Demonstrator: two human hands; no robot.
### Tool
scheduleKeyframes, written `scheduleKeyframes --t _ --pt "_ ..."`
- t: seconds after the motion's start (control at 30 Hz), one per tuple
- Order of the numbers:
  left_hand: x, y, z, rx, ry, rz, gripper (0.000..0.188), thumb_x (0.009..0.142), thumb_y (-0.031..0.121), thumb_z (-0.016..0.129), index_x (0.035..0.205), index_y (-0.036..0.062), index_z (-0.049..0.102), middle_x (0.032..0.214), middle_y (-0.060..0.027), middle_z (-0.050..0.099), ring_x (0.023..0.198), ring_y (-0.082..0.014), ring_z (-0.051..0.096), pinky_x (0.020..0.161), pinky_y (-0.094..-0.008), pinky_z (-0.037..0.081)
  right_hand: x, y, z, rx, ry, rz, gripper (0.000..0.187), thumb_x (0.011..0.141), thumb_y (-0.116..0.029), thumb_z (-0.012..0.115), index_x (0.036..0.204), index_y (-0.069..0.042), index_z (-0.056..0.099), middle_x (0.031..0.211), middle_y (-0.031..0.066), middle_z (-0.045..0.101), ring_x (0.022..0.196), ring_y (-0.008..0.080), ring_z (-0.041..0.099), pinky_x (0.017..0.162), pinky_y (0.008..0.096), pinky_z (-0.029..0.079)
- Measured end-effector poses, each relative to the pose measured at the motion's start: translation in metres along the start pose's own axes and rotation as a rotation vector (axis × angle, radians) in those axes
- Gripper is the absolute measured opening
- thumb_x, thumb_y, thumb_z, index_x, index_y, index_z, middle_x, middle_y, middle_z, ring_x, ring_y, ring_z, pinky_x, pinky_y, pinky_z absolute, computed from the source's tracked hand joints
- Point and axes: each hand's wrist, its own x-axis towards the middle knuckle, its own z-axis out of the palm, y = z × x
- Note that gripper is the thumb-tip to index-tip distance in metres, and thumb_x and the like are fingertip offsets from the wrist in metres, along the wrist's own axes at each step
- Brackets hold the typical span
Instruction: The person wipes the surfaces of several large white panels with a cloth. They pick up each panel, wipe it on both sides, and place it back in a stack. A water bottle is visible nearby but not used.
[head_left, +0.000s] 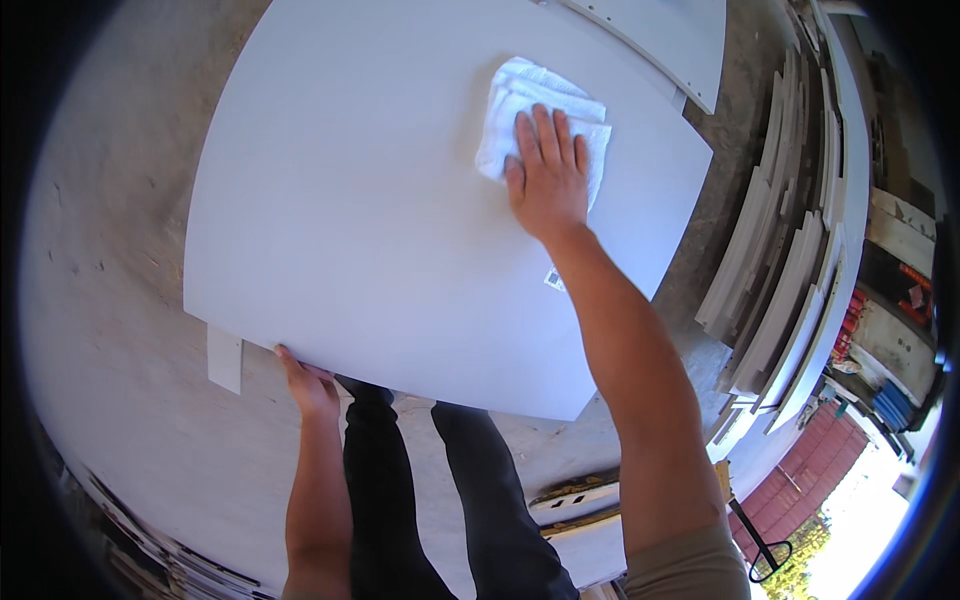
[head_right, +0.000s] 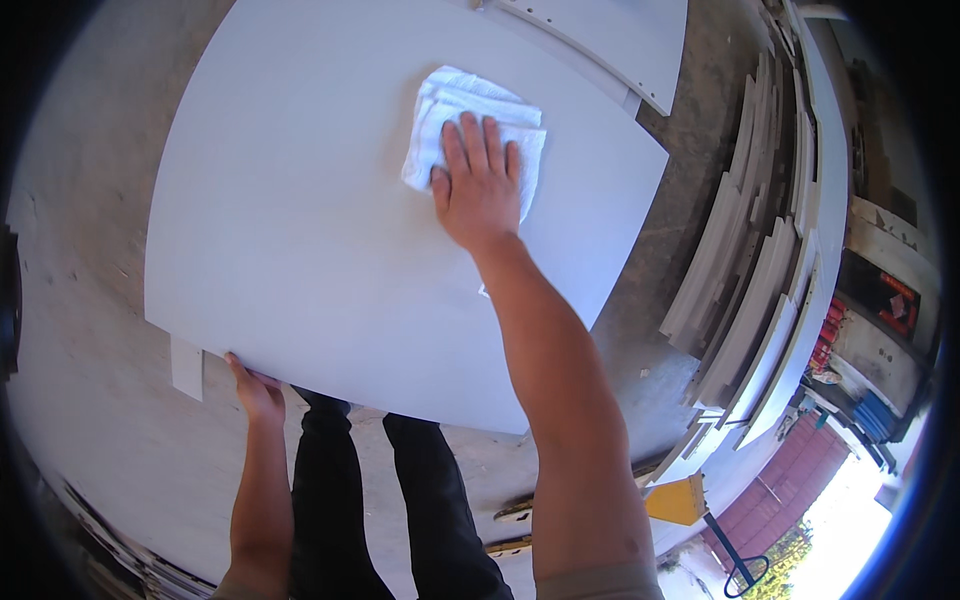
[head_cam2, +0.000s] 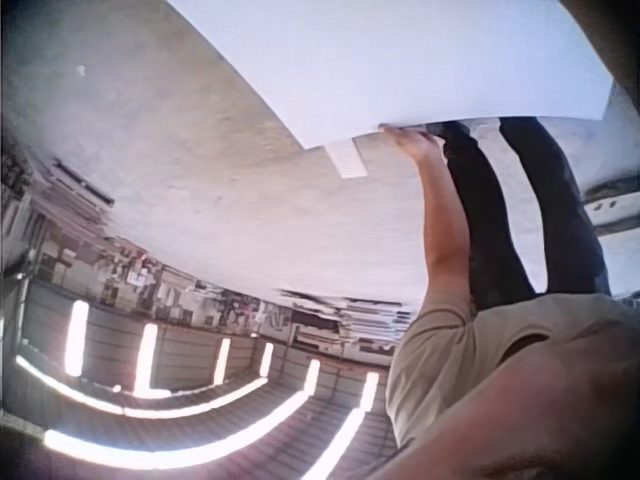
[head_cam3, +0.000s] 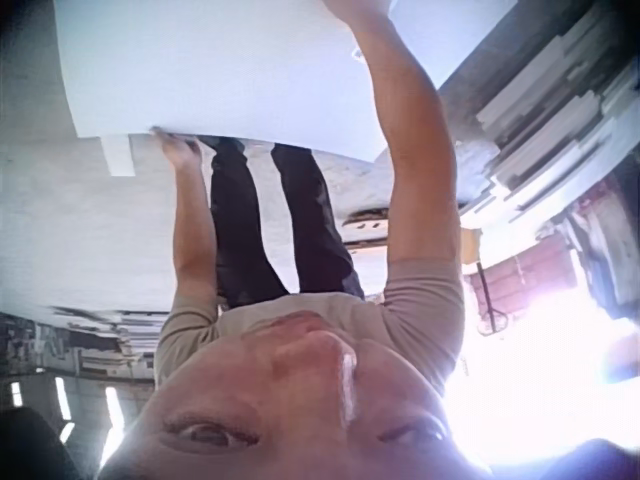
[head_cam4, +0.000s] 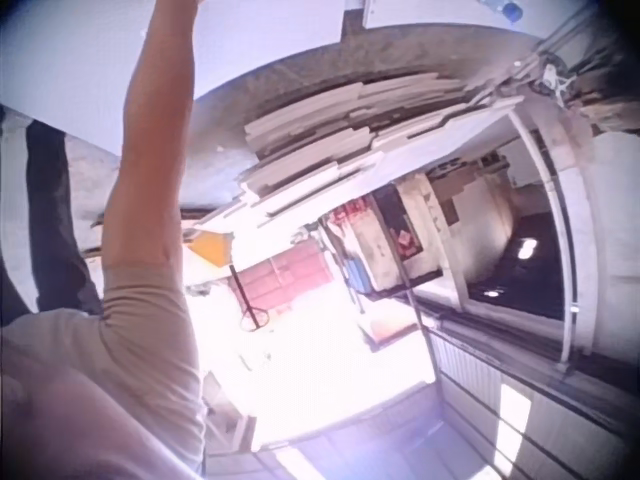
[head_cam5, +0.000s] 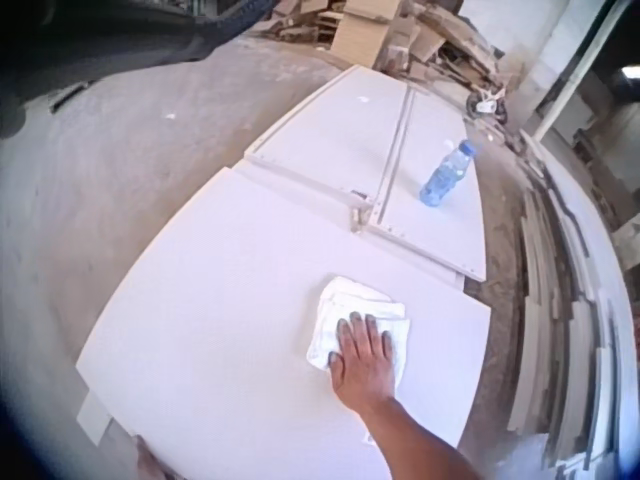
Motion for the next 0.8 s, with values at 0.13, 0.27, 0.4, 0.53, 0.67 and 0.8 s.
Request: scheduleKeyframes --t 0.13,0.27,0.4,0.53,0.67,0.8 --pt "-0.002 0.006 0.007 0.008 0.031 -0.03 0.052 0.104 0.054 0.035 0.132 0.011 0.049 0.109 0.0 0.062 0.093 -0.0114 0.058 0.089 -0.0298 0.046 0.015 0.024 -0.011 0.081 -0.013 -0.064 0.053 0.097 -0.035 0.049 0.146 -0.015 0.043 0.157 0.0099 0.029 0.147 0.0349 0.023 0.117 0.0555 0.019" --pt "0.018 0.027 -0.015 0.023 -0.002 -0.094 0.053 0.102 0.054 0.044 0.134 0.0115 0.049 0.116 -0.0006 0.064 0.101 -0.0123 0.06 0.09 -0.0297 0.046 -0.029 0.053 -0.035 0.067 0.014 0.03 0.062 0.091 -0.036 0.064 0.146 -0.017 0.044 0.156 0.0145 0.028 0.146 0.0391 0.023 0.116 0.0588 0.021" --pt "0.033 0.055 -0.002 0.083 -0.005 -0.027 0.059 0.098 0.057 0.049 0.136 0.0116 0.049 0.126 -0.0002 0.06 0.107 -0.014 0.06 0.09 -0.0311 0.046 -0.038 0.047 -0.051 0.121 -0.031 0.162 0.077 0.082 -0.036 0.076 0.146 -0.011 0.043 0.155 0.0208 0.028 0.144 0.0418 0.025 0.115 0.0574 0.025" --pt "0.028 0.046 0.015 0.115 0.08 -0.01 0.069 0.096 0.063 0.049 0.142 0.0109 0.045 0.134 0.0007 0.056 0.114 -0.0152 0.057 0.092 -0.0315 0.045 0.032 0.052 -0.052 0.322 0.112 0.487 0.093 0.076 -0.045 0.079 0.148 -0.005 0.036 0.152 0.0224 0.034 0.138 0.0422 0.035 0.11 0.0484 0.037" --pt "0.031 0.044 0.013 0.135 0.136 -0.035 0.076 0.096 0.065 0.046 0.147 0.0096 0.039 0.145 -0.0004 0.049 0.126 -0.0179 0.051 0.097 -0.0321 0.044 0.056 0.078 -0.058 0.465 -0.161 0.844 0.088 0.072 -0.039 0.08 0.14 0.003 0.041 0.13 0.0233 0.058 0.121 0.0388 0.056 0.102 0.0432 0.047" --pt "0.027 0.046 0.015 0.107 0.084 -0.059 0.076 0.096 0.064 0.046 0.148 0.0089 0.038 0.148 -0.0018 0.046 0.131 -0.0198 0.048 0.102 -0.0334 0.043 0.04 0.075 -0.049 0.479 -0.211 0.896 0.069 0.069 -0.03 0.079 0.125 0.003 0.056 0.113 0.02 0.069 0.105 0.0347 0.066 0.09 0.0409 0.053"
